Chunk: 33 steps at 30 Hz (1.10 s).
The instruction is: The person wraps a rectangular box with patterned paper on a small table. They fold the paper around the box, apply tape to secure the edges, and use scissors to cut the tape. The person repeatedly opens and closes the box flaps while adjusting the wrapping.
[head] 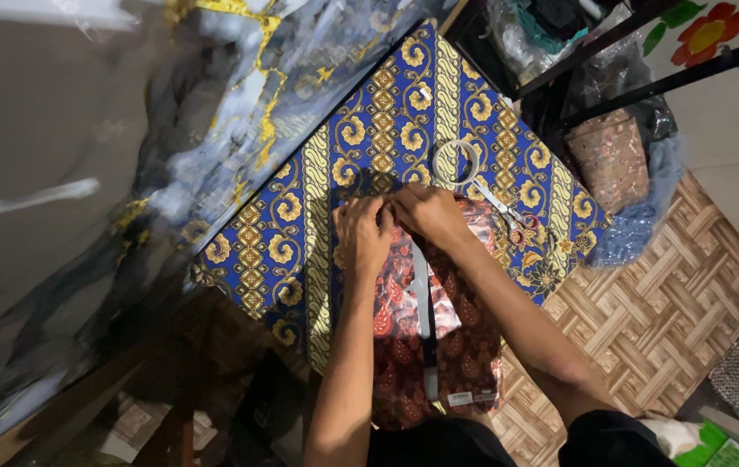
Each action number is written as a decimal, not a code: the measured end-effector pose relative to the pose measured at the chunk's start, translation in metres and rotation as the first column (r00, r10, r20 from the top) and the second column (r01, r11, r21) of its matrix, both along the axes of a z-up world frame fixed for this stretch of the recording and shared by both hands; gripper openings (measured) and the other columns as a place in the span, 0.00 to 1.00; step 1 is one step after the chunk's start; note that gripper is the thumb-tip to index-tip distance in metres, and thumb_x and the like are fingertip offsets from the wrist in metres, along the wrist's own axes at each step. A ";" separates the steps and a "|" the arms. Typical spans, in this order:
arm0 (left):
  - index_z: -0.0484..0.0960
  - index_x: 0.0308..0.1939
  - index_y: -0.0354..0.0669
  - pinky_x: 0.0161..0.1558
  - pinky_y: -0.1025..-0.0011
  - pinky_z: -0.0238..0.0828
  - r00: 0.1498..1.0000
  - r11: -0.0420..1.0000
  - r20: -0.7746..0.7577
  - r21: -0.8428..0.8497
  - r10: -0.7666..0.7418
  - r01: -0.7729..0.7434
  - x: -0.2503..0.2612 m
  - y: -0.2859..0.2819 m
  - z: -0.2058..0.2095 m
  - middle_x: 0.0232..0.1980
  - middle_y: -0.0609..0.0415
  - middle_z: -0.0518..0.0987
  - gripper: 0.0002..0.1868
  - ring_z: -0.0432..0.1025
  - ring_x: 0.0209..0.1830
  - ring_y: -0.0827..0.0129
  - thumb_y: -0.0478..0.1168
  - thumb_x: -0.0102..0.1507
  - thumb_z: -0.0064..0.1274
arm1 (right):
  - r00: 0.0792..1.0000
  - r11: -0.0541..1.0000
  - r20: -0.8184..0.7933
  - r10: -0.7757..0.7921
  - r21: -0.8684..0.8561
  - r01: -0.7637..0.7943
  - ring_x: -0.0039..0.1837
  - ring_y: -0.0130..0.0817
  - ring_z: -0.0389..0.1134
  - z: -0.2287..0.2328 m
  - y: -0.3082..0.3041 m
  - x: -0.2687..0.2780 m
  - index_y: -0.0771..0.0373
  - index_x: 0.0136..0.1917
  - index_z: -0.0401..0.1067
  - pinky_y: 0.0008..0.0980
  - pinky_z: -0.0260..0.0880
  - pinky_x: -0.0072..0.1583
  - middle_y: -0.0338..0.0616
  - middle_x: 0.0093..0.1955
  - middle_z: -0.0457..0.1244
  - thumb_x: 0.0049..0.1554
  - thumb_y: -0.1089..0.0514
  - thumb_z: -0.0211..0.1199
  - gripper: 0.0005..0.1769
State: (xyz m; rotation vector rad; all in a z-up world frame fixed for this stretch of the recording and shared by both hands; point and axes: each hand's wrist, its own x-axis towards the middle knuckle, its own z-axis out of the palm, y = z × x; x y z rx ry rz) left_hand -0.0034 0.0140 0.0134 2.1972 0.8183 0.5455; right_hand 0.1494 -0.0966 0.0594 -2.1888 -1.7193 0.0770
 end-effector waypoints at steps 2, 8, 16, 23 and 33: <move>0.91 0.54 0.40 0.71 0.53 0.65 1.000 1.000 0.008 0.001 0.000 0.000 -0.001 -0.001 0.002 0.53 0.51 0.91 0.10 0.82 0.55 0.60 0.39 0.71 0.63 | 1.000 1.000 0.010 -0.017 -0.007 0.017 0.43 0.49 0.77 -0.001 0.001 -0.001 0.63 0.54 0.83 0.46 0.82 0.48 0.48 0.47 0.73 0.64 0.54 0.77 0.11; 0.92 0.54 0.42 0.70 0.54 0.65 1.000 1.000 0.008 -0.029 0.001 0.000 0.000 0.000 0.015 0.53 0.51 0.92 0.09 0.82 0.56 0.58 0.39 0.72 0.64 | 0.997 1.000 -0.071 -0.015 0.015 0.016 0.44 0.49 0.77 0.000 0.000 0.003 0.62 0.54 0.82 0.46 0.82 0.48 0.48 0.47 0.73 0.65 0.54 0.75 0.10; 0.92 0.56 0.43 0.71 0.54 0.65 0.998 1.000 0.068 0.010 0.001 -0.001 -0.001 0.001 0.019 0.55 0.51 0.92 0.10 0.83 0.59 0.58 0.39 0.72 0.64 | 0.989 0.997 -0.135 -0.065 -0.042 0.060 0.48 0.53 0.78 -0.009 -0.003 0.008 0.64 0.56 0.79 0.48 0.81 0.52 0.51 0.51 0.73 0.65 0.54 0.76 0.13; 0.93 0.55 0.49 0.69 0.55 0.65 0.999 0.999 0.037 -0.044 0.009 -0.007 0.001 -0.001 0.017 0.52 0.55 0.92 0.07 0.83 0.54 0.63 0.42 0.75 0.64 | 0.886 0.937 -0.374 -0.275 0.100 0.333 0.53 0.47 0.79 -0.008 -0.022 0.023 0.65 0.56 0.80 0.46 0.83 0.55 0.53 0.54 0.75 0.71 0.56 0.73 0.10; 0.91 0.58 0.51 0.69 0.51 0.66 0.990 1.000 0.140 -0.011 0.017 -0.015 -0.003 0.001 0.032 0.52 0.54 0.91 0.10 0.82 0.55 0.57 0.45 0.75 0.63 | 0.624 0.813 -0.623 -0.472 -0.033 0.582 0.75 0.45 0.79 0.001 -0.108 0.054 0.68 0.81 0.72 0.46 0.81 0.73 0.57 0.75 0.75 0.70 0.63 0.70 0.28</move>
